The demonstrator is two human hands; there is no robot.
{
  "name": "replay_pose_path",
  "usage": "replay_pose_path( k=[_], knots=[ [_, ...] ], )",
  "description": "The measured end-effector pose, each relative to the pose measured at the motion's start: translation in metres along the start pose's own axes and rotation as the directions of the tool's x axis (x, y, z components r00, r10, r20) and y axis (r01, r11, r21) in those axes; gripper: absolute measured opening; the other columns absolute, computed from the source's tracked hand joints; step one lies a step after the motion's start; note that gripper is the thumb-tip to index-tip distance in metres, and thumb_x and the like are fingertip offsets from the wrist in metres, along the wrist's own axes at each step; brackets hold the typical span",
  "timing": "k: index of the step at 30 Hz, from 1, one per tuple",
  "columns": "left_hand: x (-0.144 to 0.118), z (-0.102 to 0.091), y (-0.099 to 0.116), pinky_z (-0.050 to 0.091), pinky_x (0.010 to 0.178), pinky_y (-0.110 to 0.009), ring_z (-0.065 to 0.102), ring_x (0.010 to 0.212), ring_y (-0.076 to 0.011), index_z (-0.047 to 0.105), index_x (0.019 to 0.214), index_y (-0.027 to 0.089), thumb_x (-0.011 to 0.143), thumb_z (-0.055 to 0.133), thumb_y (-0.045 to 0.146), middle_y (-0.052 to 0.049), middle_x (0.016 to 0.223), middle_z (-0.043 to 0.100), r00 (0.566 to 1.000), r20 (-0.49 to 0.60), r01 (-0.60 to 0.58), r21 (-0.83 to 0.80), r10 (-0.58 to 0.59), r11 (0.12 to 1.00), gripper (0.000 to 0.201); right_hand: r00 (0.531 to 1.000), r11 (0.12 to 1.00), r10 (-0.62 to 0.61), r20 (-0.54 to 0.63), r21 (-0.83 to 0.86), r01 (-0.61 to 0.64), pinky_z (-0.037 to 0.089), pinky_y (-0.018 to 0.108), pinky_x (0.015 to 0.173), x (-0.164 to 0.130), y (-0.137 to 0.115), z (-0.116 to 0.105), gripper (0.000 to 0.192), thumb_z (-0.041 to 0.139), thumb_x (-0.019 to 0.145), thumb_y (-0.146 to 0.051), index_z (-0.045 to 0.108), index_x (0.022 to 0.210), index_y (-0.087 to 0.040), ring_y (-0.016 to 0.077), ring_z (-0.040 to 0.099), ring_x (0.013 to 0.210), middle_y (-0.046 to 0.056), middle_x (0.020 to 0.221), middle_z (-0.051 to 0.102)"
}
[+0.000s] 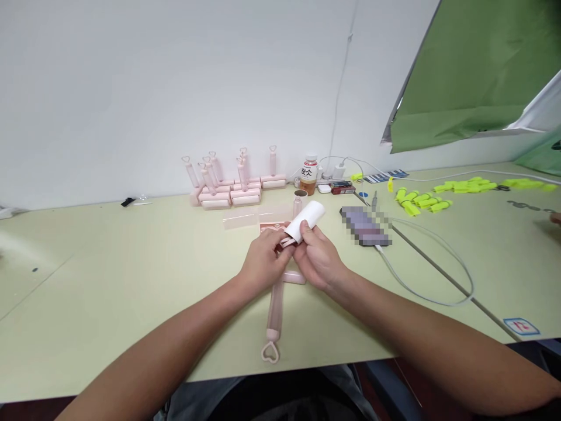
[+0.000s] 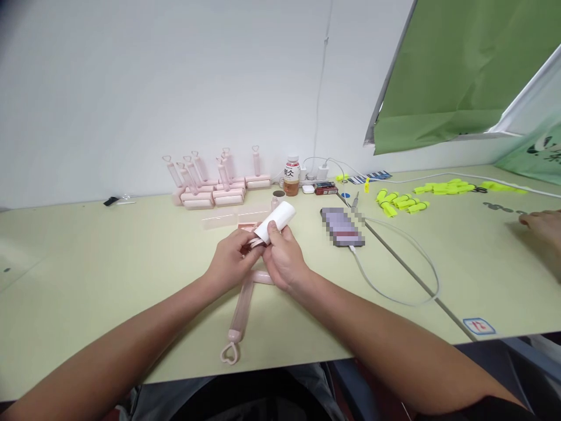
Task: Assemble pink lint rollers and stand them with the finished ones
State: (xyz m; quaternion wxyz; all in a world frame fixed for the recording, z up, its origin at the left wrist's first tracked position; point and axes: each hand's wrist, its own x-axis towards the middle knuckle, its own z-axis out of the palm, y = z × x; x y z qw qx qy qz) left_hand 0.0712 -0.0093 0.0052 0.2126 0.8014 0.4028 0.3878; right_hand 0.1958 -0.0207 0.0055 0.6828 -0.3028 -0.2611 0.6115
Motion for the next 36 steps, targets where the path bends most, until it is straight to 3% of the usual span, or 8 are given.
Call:
replay_pose_path(
  k=[4,7,13,19,24,30,33,36],
  knots=[
    [0.009,-0.026,-0.014,0.045,0.055,-0.025,0.057,0.06,-0.0141,0.065,0.082,0.019,0.083,0.059,0.037,0.0,0.066,0.062,0.965,0.044,0.26,-0.11,-0.257,0.959,0.019,1.0,1.0,-0.01,0.022,-0.007,0.01,0.056,0.041,0.096,0.0,-0.006,-0.001,0.019,0.066,0.088,-0.034,0.053,0.098,-0.025,0.0175,0.065,0.103,0.002,0.1,0.066],
    [0.014,-0.054,-0.033,0.035,0.044,-0.023,0.046,0.043,-0.0106,0.052,0.062,0.019,0.077,0.063,0.042,0.002,0.05,0.052,0.842,0.211,0.522,-0.081,-0.497,0.849,0.029,1.0,0.999,-0.007,-0.014,-0.044,0.007,0.054,0.039,0.1,0.002,-0.012,-0.004,0.016,0.066,0.088,-0.032,0.055,0.097,-0.025,0.0158,0.066,0.103,0.001,0.1,0.066],
    [0.019,-0.078,-0.076,0.023,0.043,-0.026,0.032,0.037,-0.0096,0.043,0.049,0.021,0.07,0.067,0.058,0.002,0.042,0.041,0.7,0.385,0.576,0.194,-0.602,0.794,0.049,1.0,0.997,0.016,0.001,-0.074,-0.016,0.054,0.041,0.101,0.001,-0.02,-0.007,0.008,0.061,0.091,-0.028,0.056,0.095,-0.023,0.0155,0.069,0.092,0.001,0.092,0.067],
    [0.026,-0.075,-0.092,0.025,0.045,-0.027,0.043,0.042,-0.0139,0.047,0.049,0.021,0.064,0.067,0.066,-0.002,0.05,0.052,0.771,0.232,0.467,0.426,-0.593,0.775,0.052,0.999,0.993,0.035,0.028,-0.116,-0.032,0.057,0.04,0.096,-0.002,-0.021,-0.008,0.012,0.062,0.091,-0.031,0.058,0.095,-0.021,0.0167,0.069,0.091,0.004,0.094,0.068],
    [0.02,-0.076,-0.084,0.031,0.051,-0.027,0.056,0.062,-0.0195,0.057,0.067,0.021,0.072,0.064,0.049,-0.005,0.074,0.066,0.894,0.16,0.294,0.496,-0.418,0.817,0.029,0.999,0.984,0.035,0.015,-0.176,-0.032,0.059,0.038,0.089,-0.001,-0.022,-0.011,0.019,0.067,0.087,-0.036,0.057,0.096,-0.022,0.0167,0.068,0.09,0.002,0.094,0.067],
    [0.013,-0.076,-0.069,0.033,0.055,-0.029,0.054,0.059,-0.0194,0.056,0.057,0.02,0.08,0.058,0.048,-0.008,0.077,0.063,0.883,0.284,0.15,0.587,-0.375,0.796,0.037,0.997,0.935,-0.026,0.072,-0.351,0.05,0.058,0.037,0.081,0.003,-0.021,-0.017,0.035,0.073,0.079,-0.039,0.055,0.105,-0.024,0.0179,0.065,0.091,0.001,0.098,0.065],
    [0.012,-0.08,-0.063,0.038,0.06,-0.03,0.058,0.067,-0.0208,0.065,0.066,0.02,0.085,0.054,0.049,-0.008,0.085,0.065,0.914,0.262,0.131,0.533,-0.31,0.836,0.036,0.982,0.844,-0.098,0.159,-0.509,0.167,0.053,0.041,0.089,0.004,-0.021,-0.019,0.043,0.072,0.078,-0.037,0.055,0.115,-0.024,0.0205,0.063,0.098,0.003,0.105,0.067],
    [0.01,-0.078,-0.049,0.045,0.068,-0.029,0.061,0.079,-0.0197,0.067,0.109,0.021,0.091,0.047,0.051,-0.008,0.102,0.068,0.972,0.171,0.118,0.234,-0.16,0.965,0.041,0.917,0.637,-0.151,0.368,-0.674,0.375,0.046,0.043,0.097,0.001,-0.02,-0.02,0.048,0.071,0.078,-0.031,0.056,0.123,-0.022,0.0247,0.059,0.111,0.007,0.121,0.065]
  ],
)
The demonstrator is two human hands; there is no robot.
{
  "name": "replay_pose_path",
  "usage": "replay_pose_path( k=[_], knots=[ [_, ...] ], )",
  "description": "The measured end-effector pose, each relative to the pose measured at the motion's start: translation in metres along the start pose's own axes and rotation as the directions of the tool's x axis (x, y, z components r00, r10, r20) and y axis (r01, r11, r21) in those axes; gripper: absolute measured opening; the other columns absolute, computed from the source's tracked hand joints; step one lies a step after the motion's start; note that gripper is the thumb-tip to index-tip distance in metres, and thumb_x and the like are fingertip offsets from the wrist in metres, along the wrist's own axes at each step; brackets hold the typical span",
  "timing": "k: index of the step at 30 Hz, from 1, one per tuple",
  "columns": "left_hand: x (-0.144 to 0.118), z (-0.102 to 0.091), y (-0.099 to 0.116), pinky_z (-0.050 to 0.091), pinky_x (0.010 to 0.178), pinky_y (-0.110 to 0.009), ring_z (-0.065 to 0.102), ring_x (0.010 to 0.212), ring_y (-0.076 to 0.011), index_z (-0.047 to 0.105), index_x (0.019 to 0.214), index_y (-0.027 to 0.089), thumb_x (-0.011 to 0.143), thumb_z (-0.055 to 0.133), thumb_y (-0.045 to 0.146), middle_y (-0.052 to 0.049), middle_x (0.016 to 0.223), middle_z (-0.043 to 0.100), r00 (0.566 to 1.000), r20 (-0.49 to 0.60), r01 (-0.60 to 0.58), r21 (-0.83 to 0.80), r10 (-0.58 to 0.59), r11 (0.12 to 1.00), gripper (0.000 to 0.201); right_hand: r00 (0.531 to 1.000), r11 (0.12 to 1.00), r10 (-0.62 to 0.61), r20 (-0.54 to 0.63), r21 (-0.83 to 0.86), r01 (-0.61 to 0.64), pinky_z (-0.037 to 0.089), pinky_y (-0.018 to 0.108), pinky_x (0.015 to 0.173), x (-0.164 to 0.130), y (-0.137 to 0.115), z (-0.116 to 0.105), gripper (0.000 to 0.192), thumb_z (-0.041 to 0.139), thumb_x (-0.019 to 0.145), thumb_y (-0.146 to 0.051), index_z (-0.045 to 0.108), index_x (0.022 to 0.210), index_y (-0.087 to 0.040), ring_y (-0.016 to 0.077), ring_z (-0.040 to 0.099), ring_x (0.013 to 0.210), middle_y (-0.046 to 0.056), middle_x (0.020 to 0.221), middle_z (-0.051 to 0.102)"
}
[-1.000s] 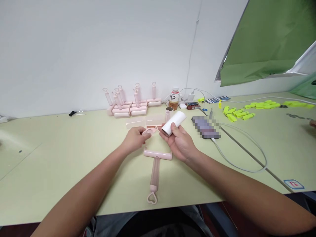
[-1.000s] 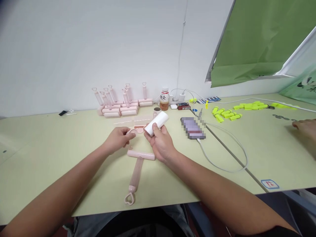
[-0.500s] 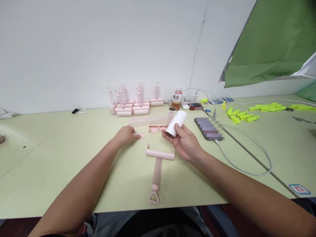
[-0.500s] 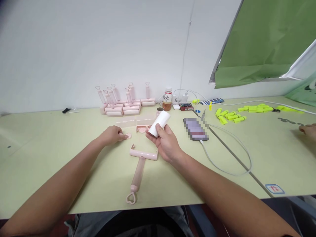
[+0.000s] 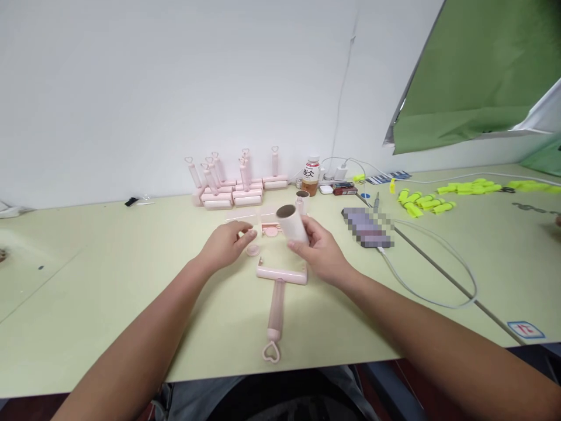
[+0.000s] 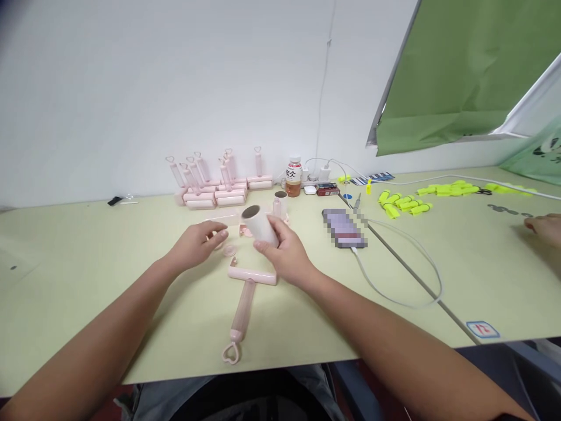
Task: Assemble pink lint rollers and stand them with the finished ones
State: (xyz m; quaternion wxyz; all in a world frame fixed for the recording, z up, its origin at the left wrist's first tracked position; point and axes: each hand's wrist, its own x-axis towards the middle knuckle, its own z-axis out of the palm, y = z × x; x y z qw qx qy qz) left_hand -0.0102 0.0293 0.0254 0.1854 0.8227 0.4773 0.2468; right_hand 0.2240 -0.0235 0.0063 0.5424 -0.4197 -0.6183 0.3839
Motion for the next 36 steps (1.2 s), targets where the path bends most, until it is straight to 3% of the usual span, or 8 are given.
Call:
replay_pose_path(
  k=[5,9,15,23,27,29,31,36],
  knots=[
    [-0.008,0.006,0.036,0.048,0.073,-0.027,0.059,0.083,-0.0151,0.048,0.137,0.021,0.08,0.068,0.047,-0.009,0.113,0.066,0.972,-0.076,-0.234,-0.432,0.223,0.871,0.066,0.954,0.946,-0.158,0.255,-0.237,0.22,0.042,0.045,0.102,-0.009,-0.002,0.005,0.055,0.066,0.084,-0.031,0.052,0.137,-0.024,0.0279,0.055,0.122,0.009,0.136,0.058],
    [0.002,-0.023,0.035,0.047,0.068,-0.026,0.06,0.075,-0.0148,0.06,0.12,0.019,0.077,0.07,0.044,-0.004,0.091,0.068,0.961,-0.273,-0.135,-0.301,0.05,0.944,0.051,0.95,0.89,-0.138,0.279,-0.386,0.243,0.046,0.045,0.096,-0.01,-0.002,0.004,0.063,0.063,0.087,-0.038,0.043,0.144,-0.02,0.0284,0.053,0.123,0.014,0.139,0.054],
    [0.039,-0.082,-0.034,0.048,0.066,-0.031,0.064,0.085,-0.0239,0.064,0.109,0.021,0.071,0.07,0.052,-0.01,0.108,0.069,0.815,-0.424,0.469,0.084,-0.395,0.879,0.05,0.865,0.701,0.066,0.497,-0.64,0.314,0.043,0.046,0.094,-0.009,-0.006,0.0,0.033,0.056,0.092,-0.038,0.067,0.111,-0.014,0.0295,0.058,0.108,0.014,0.111,0.068],
    [0.069,-0.059,-0.068,0.05,0.082,-0.041,0.06,0.109,-0.0346,0.056,0.126,0.02,0.077,0.062,0.057,-0.015,0.125,0.063,0.857,-0.271,0.51,0.327,-0.439,0.796,0.062,0.791,0.634,0.182,0.584,-0.685,0.359,0.04,0.037,0.079,-0.011,-0.007,0.004,0.026,0.051,0.094,-0.035,0.068,0.09,-0.016,0.0241,0.056,0.086,0.01,0.09,0.068],
    [0.052,-0.041,-0.046,0.042,0.096,-0.052,0.048,0.122,-0.0394,0.058,0.124,0.015,0.088,0.051,0.045,-0.02,0.13,0.055,0.879,-0.449,0.37,0.432,-0.16,0.822,0.048,0.78,0.661,0.185,0.598,-0.663,0.352,0.039,0.035,0.077,-0.009,-0.004,0.003,0.025,0.048,0.096,-0.03,0.066,0.087,-0.015,0.0231,0.054,0.086,0.009,0.088,0.067],
    [0.034,-0.025,-0.032,0.041,0.1,-0.048,0.051,0.117,-0.0335,0.064,0.114,0.016,0.092,0.046,0.035,-0.017,0.122,0.058,0.94,-0.336,0.107,0.456,0.059,0.884,0.034,0.776,0.683,0.184,0.603,-0.647,0.34,0.038,0.033,0.076,-0.008,-0.004,0.003,0.023,0.048,0.095,-0.028,0.064,0.084,-0.015,0.0223,0.053,0.085,0.009,0.086,0.066],
    [0.015,-0.006,-0.022,0.044,0.096,-0.042,0.056,0.107,-0.0277,0.065,0.109,0.017,0.093,0.045,0.035,-0.013,0.114,0.06,0.98,-0.031,-0.169,0.386,0.196,0.907,0.031,0.771,0.714,0.176,0.612,-0.618,0.327,0.037,0.031,0.072,-0.007,-0.004,0.002,0.021,0.05,0.094,-0.028,0.062,0.082,-0.015,0.0205,0.052,0.082,0.008,0.084,0.064],
    [-0.005,0.024,-0.017,0.046,0.076,-0.036,0.057,0.09,-0.025,0.061,0.098,0.018,0.093,0.043,0.037,-0.01,0.095,0.059,0.969,0.223,-0.194,0.397,0.11,0.897,0.027,0.773,0.814,0.162,0.614,-0.526,0.247,0.035,0.026,0.062,-0.005,-0.003,-0.003,0.018,0.051,0.094,-0.029,0.061,0.085,-0.016,0.0148,0.052,0.069,0.003,0.078,0.063]
  ],
)
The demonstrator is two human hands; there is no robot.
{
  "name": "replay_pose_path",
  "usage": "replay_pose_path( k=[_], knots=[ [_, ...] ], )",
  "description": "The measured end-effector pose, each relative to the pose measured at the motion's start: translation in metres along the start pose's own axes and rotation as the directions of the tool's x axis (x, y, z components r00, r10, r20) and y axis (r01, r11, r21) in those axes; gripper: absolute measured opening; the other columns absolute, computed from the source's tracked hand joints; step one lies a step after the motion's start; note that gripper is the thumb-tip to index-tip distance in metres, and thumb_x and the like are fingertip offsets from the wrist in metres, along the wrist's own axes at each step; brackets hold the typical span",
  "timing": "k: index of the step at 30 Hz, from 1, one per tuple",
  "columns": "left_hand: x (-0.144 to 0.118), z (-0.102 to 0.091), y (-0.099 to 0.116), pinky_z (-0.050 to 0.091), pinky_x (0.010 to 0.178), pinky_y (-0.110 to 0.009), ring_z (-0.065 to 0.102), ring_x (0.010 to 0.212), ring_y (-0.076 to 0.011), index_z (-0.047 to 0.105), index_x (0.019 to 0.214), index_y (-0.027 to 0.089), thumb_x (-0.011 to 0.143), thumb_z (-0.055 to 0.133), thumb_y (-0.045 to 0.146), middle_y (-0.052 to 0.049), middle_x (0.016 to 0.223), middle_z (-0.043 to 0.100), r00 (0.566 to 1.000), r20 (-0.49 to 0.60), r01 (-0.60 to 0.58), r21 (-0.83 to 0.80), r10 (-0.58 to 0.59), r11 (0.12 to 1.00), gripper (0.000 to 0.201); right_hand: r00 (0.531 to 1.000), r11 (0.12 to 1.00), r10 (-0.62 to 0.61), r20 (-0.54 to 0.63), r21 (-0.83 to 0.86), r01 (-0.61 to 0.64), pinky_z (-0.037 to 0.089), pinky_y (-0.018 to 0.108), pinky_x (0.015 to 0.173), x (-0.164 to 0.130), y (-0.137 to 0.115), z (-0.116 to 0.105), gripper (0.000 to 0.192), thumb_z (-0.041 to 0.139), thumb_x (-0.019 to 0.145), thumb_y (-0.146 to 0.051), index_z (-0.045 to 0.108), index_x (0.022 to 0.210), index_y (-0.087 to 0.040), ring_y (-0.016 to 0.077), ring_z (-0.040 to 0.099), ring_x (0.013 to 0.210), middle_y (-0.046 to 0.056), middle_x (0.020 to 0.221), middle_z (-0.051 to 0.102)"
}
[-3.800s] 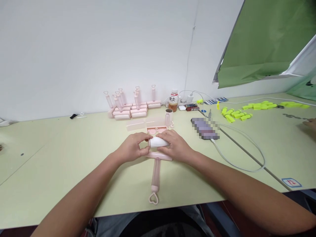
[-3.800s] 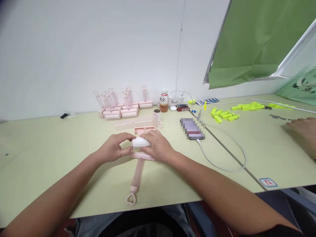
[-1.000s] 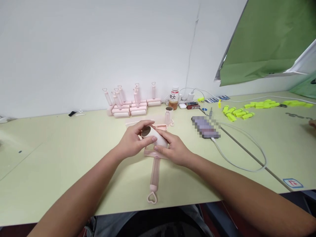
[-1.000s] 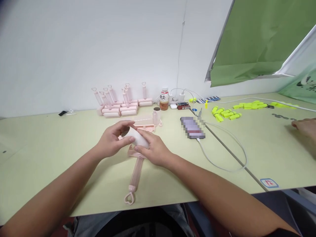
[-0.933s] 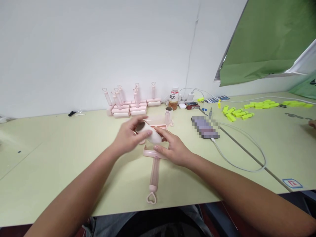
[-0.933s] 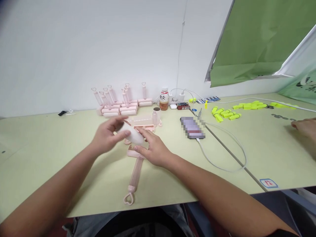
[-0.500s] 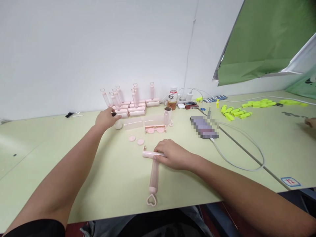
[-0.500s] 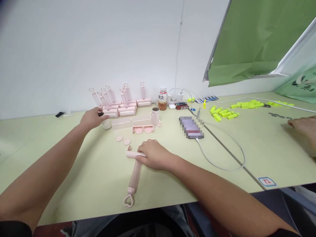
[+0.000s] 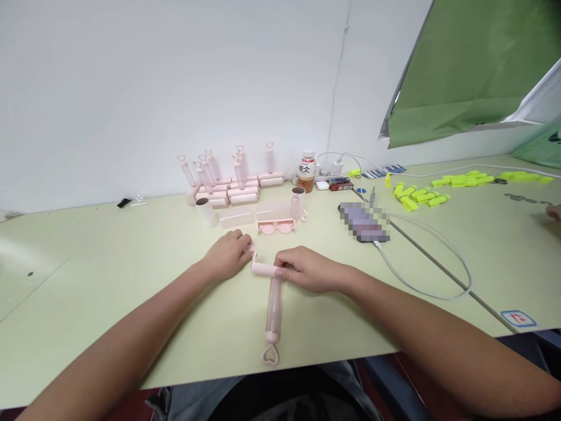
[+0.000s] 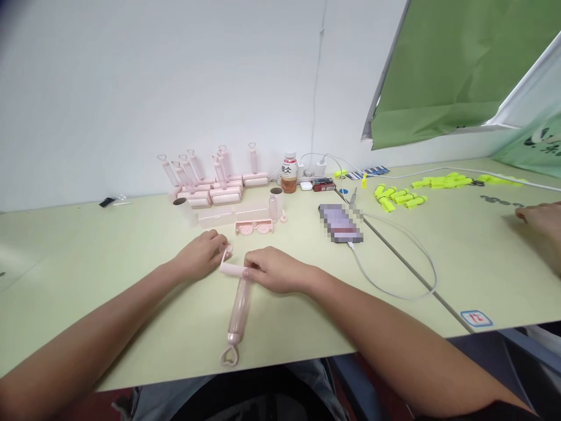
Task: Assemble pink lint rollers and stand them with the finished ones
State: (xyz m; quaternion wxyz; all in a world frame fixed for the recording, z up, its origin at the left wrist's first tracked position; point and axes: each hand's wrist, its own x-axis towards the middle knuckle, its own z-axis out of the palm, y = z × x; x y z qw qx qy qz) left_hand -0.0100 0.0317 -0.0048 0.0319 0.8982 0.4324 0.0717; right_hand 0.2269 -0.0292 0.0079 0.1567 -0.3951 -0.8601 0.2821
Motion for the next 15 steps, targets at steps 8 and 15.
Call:
replay_pose_path(
  k=[8,15],
  knots=[
    [0.016,-0.001,-0.008,0.038,0.06,-0.031,0.06,0.075,-0.0223,0.058,0.091,0.021,0.092,0.042,0.046,-0.005,0.09,0.066,0.981,0.025,0.191,-0.038,-0.19,0.981,0.029,0.994,0.996,-0.001,-0.113,0.087,0.011,0.035,0.024,0.059,-0.001,0.005,-0.002,0.017,0.055,0.092,-0.03,0.063,0.085,-0.017,0.0124,0.051,0.063,0.0,0.071,0.06],
    [-0.003,-0.028,0.034,0.045,0.068,-0.029,0.058,0.075,-0.0174,0.061,0.083,0.017,0.097,0.031,0.051,-0.004,0.08,0.063,0.997,0.076,0.042,-0.645,0.009,0.763,0.047,0.901,0.943,0.073,-0.427,0.324,0.077,0.04,0.025,0.063,-0.001,-0.001,0.002,0.017,0.062,0.087,-0.035,0.055,0.088,-0.02,0.0127,0.051,0.068,-0.001,0.08,0.057]
  ],
)
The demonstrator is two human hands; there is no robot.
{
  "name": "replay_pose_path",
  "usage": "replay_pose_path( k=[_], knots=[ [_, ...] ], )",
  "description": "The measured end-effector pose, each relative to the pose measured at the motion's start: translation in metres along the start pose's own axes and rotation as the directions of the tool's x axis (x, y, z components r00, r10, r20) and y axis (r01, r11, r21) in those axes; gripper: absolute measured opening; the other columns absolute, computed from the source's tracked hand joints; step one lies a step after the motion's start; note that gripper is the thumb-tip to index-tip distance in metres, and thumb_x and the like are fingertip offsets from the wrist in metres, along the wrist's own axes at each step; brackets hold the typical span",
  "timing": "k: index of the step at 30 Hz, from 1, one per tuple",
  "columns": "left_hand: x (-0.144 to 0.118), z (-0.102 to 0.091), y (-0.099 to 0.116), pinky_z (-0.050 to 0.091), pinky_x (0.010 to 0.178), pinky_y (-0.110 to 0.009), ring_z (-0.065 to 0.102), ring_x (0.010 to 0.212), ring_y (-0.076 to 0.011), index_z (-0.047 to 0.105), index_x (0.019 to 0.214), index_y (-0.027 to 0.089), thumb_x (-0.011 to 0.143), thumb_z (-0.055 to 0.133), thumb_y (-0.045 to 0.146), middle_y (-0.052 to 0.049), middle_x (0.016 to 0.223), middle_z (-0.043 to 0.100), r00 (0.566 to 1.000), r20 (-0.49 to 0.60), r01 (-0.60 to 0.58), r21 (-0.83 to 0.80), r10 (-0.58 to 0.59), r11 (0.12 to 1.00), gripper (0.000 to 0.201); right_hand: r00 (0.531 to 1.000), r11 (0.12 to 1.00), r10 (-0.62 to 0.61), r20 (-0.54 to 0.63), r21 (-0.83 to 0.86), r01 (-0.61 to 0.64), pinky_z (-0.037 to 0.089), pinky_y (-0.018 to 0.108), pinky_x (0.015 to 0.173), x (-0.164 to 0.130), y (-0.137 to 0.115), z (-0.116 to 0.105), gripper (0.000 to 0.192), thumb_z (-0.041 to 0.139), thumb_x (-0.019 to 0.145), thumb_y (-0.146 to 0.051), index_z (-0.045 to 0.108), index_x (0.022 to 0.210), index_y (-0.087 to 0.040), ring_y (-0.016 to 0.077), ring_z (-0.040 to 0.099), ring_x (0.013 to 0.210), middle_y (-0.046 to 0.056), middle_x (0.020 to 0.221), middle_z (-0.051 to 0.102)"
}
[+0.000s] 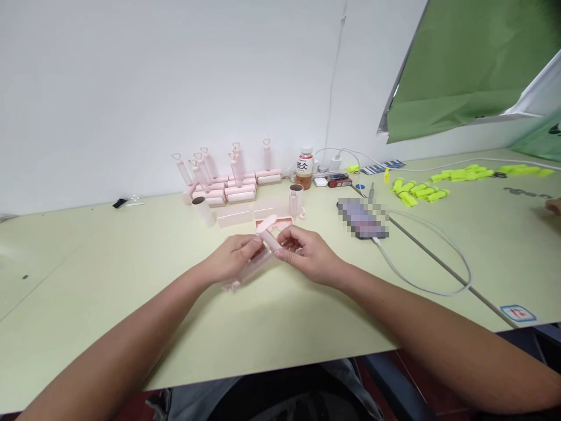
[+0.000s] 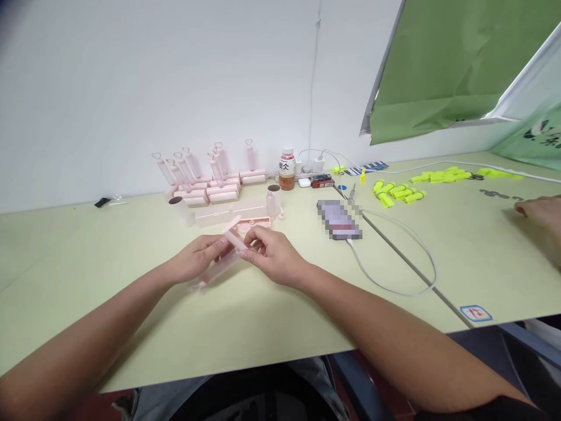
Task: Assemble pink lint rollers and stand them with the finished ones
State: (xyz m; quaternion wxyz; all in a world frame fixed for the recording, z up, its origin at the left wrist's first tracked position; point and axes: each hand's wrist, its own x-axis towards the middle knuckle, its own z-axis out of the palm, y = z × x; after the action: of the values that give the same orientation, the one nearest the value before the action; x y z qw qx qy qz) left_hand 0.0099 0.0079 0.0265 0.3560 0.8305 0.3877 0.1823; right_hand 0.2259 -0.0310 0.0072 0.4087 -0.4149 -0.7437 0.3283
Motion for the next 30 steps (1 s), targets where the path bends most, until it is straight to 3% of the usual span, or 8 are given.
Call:
replay_pose_path(
  k=[2,5,9,12,14,21,27,30],
  knots=[
    [-0.004,0.002,0.013,0.047,0.072,-0.029,0.059,0.08,-0.0172,0.063,0.098,0.017,0.096,0.039,0.049,-0.005,0.089,0.064,0.988,0.125,-0.076,-0.095,0.088,0.993,0.04,0.997,0.999,-0.019,-0.072,0.033,0.021,0.041,0.026,0.065,-0.002,-0.005,0.001,0.025,0.069,0.082,-0.035,0.051,0.089,-0.021,0.0129,0.051,0.071,-0.001,0.083,0.056],
    [-0.009,0.003,0.022,0.048,0.072,-0.029,0.06,0.079,-0.0174,0.063,0.109,0.017,0.094,0.047,0.044,-0.005,0.091,0.066,0.973,0.172,-0.138,-0.094,0.153,0.986,0.034,0.997,0.996,-0.019,-0.075,0.085,0.025,0.042,0.027,0.067,-0.004,-0.01,0.002,0.037,0.076,0.076,-0.038,0.047,0.092,-0.022,0.0131,0.051,0.073,-0.001,0.086,0.054],
    [-0.015,-0.002,0.022,0.049,0.083,-0.033,0.062,0.094,-0.0212,0.063,0.11,0.019,0.094,0.047,0.036,-0.008,0.103,0.068,0.957,0.136,-0.254,-0.03,0.255,0.967,0.028,0.982,0.96,0.047,0.184,0.263,-0.095,0.044,0.028,0.067,-0.004,-0.011,-0.001,0.037,0.071,0.08,-0.048,0.049,0.093,-0.02,0.0135,0.054,0.074,0.0,0.085,0.055],
    [-0.021,-0.004,0.02,0.048,0.083,-0.033,0.061,0.094,-0.0211,0.063,0.105,0.02,0.092,0.049,0.03,-0.008,0.105,0.067,0.938,0.163,-0.323,0.094,0.305,0.942,0.022,0.904,0.878,0.142,0.402,0.371,-0.303,0.048,0.03,0.066,-0.002,-0.009,-0.003,0.042,0.064,0.084,-0.057,0.049,0.089,-0.018,0.0138,0.059,0.069,0.001,0.079,0.058],
    [-0.023,-0.002,0.018,0.048,0.077,-0.031,0.06,0.087,-0.0198,0.061,0.1,0.02,0.089,0.049,0.026,-0.007,0.098,0.066,0.932,0.184,-0.343,0.174,0.311,0.923,0.018,0.865,0.847,0.173,0.47,0.377,-0.374,0.049,0.029,0.064,-0.002,-0.009,-0.002,0.044,0.065,0.082,-0.059,0.05,0.086,-0.018,0.0126,0.058,0.065,0.0,0.075,0.058],
    [-0.029,0.004,0.016,0.043,0.065,-0.03,0.055,0.071,-0.0171,0.055,0.085,0.02,0.081,0.049,0.023,-0.005,0.084,0.061,0.928,0.124,-0.372,0.213,0.352,0.904,0.008,0.943,0.875,0.136,0.304,0.409,-0.258,0.035,0.023,0.053,-0.008,-0.016,0.006,0.043,0.071,0.078,-0.056,0.051,0.08,-0.018,0.0092,0.045,0.056,-0.004,0.064,0.051],
    [-0.031,0.008,0.025,0.044,0.067,-0.029,0.056,0.072,-0.0164,0.057,0.086,0.02,0.085,0.052,0.028,-0.003,0.084,0.062,0.947,0.118,-0.313,0.142,0.298,0.939,0.009,0.959,0.874,0.139,0.248,0.425,-0.236,0.034,0.023,0.053,-0.01,-0.017,0.013,0.044,0.072,0.076,-0.057,0.051,0.079,-0.019,0.01,0.044,0.055,-0.004,0.06,0.05],
    [-0.03,-0.002,0.019,0.043,0.065,-0.028,0.052,0.069,-0.0146,0.054,0.083,0.019,0.09,0.049,0.037,-0.002,0.078,0.059,0.981,0.054,-0.192,0.127,0.186,0.973,0.02,0.97,0.904,0.097,0.223,0.388,-0.18,0.036,0.024,0.056,-0.013,-0.022,0.006,0.039,0.072,0.077,-0.052,0.051,0.078,-0.019,0.0113,0.047,0.06,-0.002,0.066,0.052]
  ],
)
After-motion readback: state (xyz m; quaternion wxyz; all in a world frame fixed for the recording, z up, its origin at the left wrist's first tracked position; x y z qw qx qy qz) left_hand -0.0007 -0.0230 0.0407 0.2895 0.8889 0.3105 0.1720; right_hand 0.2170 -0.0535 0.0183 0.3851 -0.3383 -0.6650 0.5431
